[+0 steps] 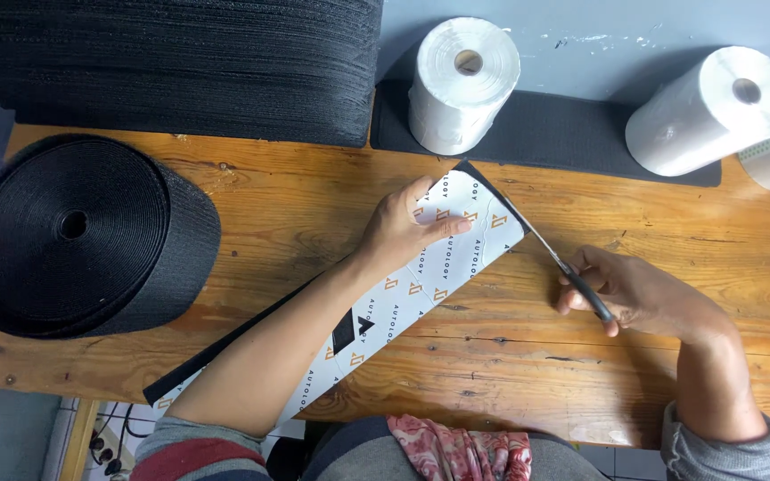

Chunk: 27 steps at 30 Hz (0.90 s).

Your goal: Cutting a black strap from a roll and folding it over a white template

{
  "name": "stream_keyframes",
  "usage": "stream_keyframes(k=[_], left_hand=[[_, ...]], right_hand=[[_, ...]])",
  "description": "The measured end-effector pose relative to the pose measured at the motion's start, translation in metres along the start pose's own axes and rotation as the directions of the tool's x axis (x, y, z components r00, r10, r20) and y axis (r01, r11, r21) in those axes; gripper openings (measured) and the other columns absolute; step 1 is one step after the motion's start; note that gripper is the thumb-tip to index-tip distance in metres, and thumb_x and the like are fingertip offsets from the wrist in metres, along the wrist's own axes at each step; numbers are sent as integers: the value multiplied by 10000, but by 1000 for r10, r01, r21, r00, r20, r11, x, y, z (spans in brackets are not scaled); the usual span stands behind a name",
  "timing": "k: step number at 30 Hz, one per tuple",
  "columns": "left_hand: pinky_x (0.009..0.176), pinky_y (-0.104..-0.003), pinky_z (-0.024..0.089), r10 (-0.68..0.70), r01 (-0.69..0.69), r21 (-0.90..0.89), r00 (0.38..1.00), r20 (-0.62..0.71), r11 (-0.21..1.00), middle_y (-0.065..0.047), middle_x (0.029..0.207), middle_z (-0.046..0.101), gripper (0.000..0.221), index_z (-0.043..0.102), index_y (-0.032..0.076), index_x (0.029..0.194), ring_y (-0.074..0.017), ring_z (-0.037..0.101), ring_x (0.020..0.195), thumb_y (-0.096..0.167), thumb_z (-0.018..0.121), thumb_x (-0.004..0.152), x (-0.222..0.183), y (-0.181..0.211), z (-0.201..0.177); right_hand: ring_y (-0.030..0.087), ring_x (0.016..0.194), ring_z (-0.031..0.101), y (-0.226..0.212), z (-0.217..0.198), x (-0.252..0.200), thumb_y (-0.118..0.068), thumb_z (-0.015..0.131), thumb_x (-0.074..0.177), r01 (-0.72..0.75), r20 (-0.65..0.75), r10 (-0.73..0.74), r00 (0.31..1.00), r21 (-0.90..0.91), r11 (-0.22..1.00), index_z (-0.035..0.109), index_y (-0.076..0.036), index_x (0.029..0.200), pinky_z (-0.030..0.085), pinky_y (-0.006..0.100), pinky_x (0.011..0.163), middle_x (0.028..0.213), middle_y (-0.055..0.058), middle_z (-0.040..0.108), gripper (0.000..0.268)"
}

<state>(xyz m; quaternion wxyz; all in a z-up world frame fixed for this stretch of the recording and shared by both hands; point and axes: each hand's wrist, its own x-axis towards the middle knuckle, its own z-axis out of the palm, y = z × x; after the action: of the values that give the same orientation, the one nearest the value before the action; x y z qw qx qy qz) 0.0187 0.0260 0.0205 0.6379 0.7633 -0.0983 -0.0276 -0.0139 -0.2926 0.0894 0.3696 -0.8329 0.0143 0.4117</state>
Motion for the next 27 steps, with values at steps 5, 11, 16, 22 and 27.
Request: stream_keyframes(k=[5,11,16,22,27], left_hand=[[605,-265,365,36,-36,75,999,0,997,80,704,557,428,486,182,755,-69,475,680,372,869,773,1,-1,0],[620,-293,326,63,-63,143,998,7,988,62,709,467,467,449,176,760,-107,427,690,425,843,791,0,-2,-1],[617,-301,352,54,-57,167,998,21,984,48,713,550,427,498,178,776,-113,493,692,449,827,791,0,-2,-1],[648,-294,381,87,-89,164,996,19,982,34,756,588,397,540,169,815,-124,540,729,451,818,792,0,-5,1],[653,-301,432,23,-28,179,999,28,984,33,849,716,382,675,195,996,-133,640,757,465,814,764,3,-8,2]], right_hand=[[193,622,663,2,1,2,-156,717,803,17,11,-18,1000,4,1000,637,-54,971,473,293,478,933,81,948,213],[192,572,612,-3,6,4,-227,722,837,31,24,-31,999,19,999,633,-51,938,468,294,472,894,71,922,221],[167,648,658,1,7,7,-252,704,846,68,39,-69,997,24,997,615,-60,957,478,288,447,916,79,928,239],[187,603,628,3,9,10,-276,703,855,45,33,-47,998,58,997,605,-44,938,475,293,448,887,126,910,265],[215,592,629,-2,12,12,-119,687,861,-69,-30,70,997,38,997,561,-51,929,456,326,446,767,192,843,158]])
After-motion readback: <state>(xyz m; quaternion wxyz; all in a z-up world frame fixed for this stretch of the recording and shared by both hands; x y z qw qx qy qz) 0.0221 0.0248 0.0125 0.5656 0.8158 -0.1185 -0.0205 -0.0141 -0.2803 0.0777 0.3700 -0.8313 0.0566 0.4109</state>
